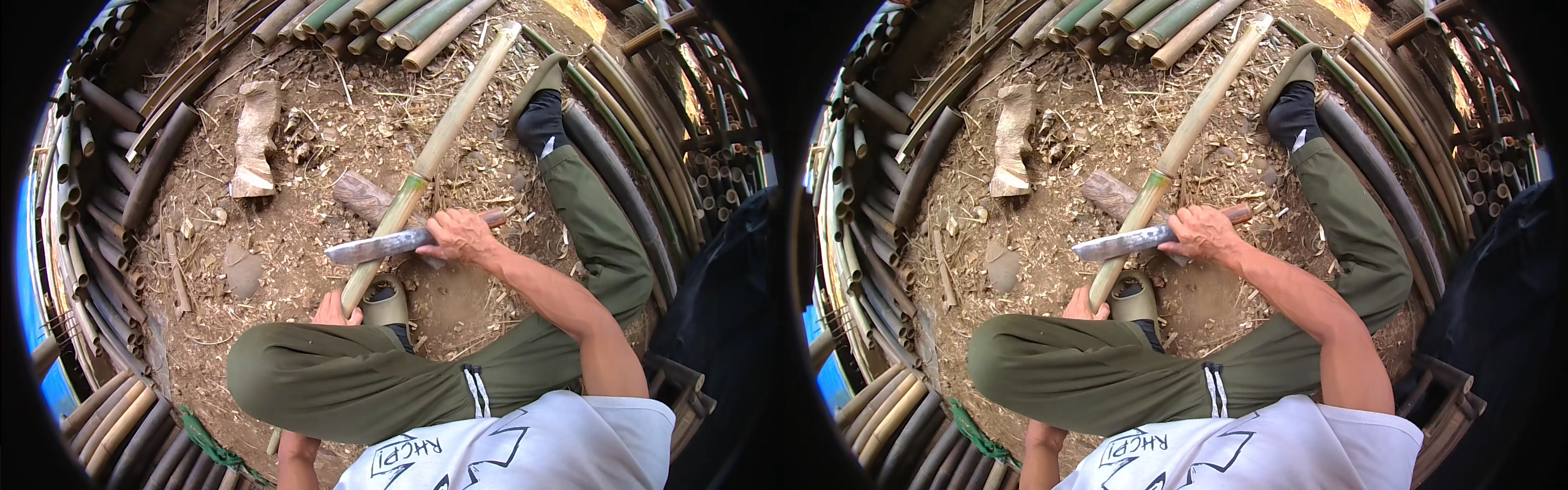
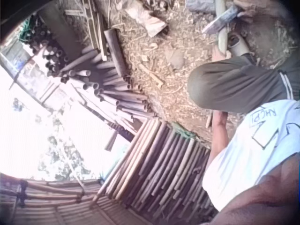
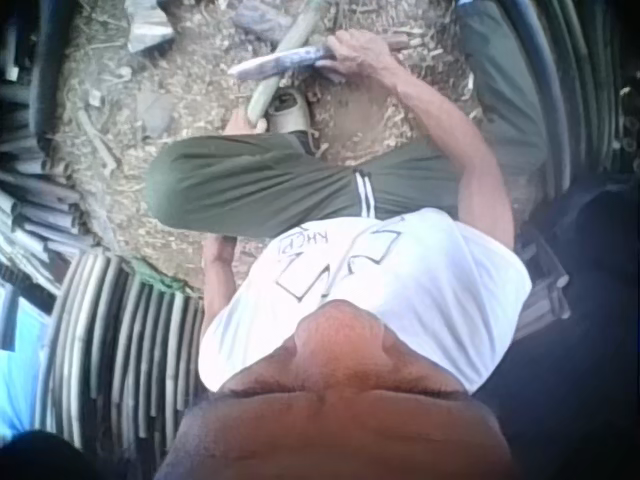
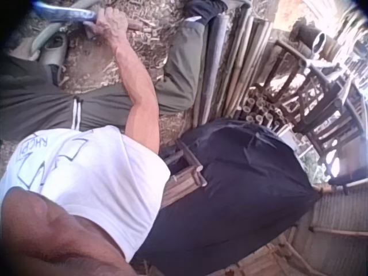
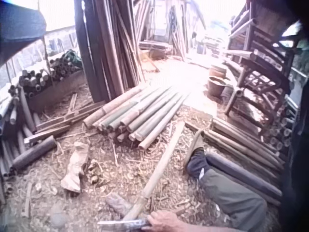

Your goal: The person scrapes the outer surface of bamboo stalks using a knife while sitting on the ground, handling several stalks one at a time and placing them aside after scraping.

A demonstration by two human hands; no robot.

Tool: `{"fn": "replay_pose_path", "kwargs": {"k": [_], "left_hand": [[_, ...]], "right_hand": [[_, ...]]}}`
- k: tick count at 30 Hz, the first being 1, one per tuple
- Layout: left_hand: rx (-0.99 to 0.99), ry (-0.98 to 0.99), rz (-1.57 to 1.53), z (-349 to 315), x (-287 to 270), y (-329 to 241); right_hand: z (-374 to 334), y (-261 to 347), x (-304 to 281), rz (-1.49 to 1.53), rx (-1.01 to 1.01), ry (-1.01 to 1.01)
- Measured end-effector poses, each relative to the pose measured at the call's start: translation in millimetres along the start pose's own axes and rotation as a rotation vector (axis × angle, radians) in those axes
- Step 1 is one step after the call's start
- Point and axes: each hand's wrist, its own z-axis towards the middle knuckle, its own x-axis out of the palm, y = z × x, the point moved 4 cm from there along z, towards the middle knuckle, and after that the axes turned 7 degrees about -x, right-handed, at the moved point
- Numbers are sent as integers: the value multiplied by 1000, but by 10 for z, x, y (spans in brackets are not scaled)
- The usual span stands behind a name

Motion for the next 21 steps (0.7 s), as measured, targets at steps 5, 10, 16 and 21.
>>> {"fn": "replay_pose_path", "kwargs": {"k": [5, 10, 16, 21], "left_hand": [[-92, -216, 4, -75, -60, -326], [-119, -8, -55, 57, -143, -407], [-126, 124, -131, 129, -166, -204], [-135, 318, -386, 154, -287, -346]], "right_hand": [[217, -321, -96, 45, 453, 13], [158, -279, -28, -24, 161, 136], [213, -158, -4, 11, 2, 278], [193, -266, 80, 70, 413, -1]]}}
